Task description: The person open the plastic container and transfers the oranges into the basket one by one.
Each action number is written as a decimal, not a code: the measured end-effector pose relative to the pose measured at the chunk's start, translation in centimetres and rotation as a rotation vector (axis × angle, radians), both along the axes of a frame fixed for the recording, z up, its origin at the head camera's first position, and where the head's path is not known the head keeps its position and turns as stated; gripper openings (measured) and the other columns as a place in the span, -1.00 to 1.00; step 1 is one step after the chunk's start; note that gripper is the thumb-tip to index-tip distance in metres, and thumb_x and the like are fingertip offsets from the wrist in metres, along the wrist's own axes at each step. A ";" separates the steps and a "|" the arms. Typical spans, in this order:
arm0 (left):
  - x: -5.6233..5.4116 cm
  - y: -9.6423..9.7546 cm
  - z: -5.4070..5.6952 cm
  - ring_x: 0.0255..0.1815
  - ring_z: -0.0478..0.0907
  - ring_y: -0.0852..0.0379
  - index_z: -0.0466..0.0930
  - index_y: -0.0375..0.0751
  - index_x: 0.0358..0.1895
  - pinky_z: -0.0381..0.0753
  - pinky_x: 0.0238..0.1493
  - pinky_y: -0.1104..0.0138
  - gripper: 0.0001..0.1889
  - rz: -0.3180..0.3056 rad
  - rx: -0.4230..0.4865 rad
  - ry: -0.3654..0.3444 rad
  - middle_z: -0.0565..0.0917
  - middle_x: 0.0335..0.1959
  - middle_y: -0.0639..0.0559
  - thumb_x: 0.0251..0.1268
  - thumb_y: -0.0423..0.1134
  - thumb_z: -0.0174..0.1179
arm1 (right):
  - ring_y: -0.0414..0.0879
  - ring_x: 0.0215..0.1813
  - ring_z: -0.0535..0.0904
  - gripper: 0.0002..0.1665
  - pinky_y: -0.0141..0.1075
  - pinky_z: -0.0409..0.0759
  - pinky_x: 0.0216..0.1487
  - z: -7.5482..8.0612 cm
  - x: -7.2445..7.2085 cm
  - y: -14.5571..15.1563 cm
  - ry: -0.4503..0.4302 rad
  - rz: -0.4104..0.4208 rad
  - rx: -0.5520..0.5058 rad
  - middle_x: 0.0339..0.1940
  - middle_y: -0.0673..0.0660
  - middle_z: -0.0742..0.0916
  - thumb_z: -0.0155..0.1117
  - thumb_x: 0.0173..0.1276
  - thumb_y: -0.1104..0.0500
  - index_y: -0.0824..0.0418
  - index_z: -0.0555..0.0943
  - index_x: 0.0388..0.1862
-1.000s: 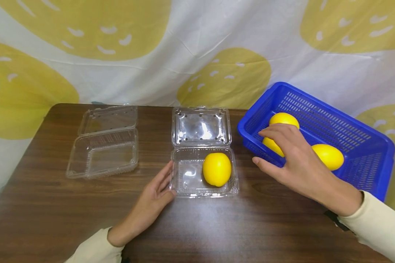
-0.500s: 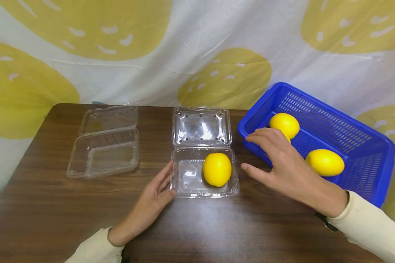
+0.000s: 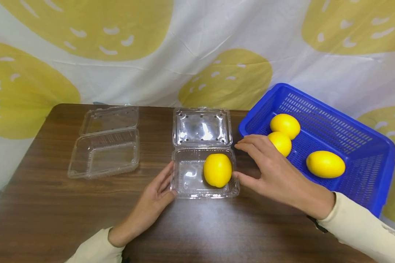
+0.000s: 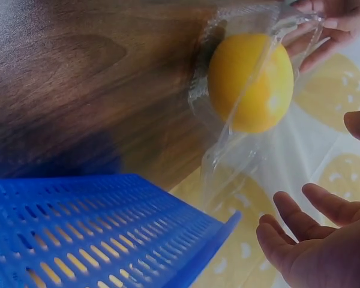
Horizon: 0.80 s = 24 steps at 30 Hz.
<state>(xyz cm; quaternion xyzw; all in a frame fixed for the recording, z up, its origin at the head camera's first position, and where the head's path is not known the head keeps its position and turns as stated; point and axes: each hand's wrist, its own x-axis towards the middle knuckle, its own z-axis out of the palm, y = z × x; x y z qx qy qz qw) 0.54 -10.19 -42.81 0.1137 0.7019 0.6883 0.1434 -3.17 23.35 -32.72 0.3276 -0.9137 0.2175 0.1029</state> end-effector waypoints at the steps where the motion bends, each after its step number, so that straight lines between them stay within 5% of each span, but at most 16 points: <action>1: 0.0 0.0 0.0 0.76 0.12 -0.31 -0.07 -0.38 0.79 0.33 0.61 0.19 -0.11 0.000 0.000 0.001 -0.03 0.82 -0.28 0.50 -0.50 0.16 | 0.19 0.44 0.49 -0.22 0.12 0.56 0.46 -0.1 0.0 -0.1 0.001 0.006 0.004 0.36 0.27 0.63 0.66 0.28 0.01 0.35 0.60 0.37; 24: 0.0 -0.2 -0.2 0.76 0.11 -0.31 -0.08 -0.38 0.79 0.30 0.62 0.18 -0.11 -0.012 0.004 0.012 -0.04 0.82 -0.27 0.51 -0.47 0.16 | 0.25 0.48 0.45 -0.05 0.17 0.52 0.55 -2.8 -0.4 -1.1 -0.050 0.024 0.131 0.38 0.33 0.61 0.68 0.26 -0.10 0.42 0.55 0.44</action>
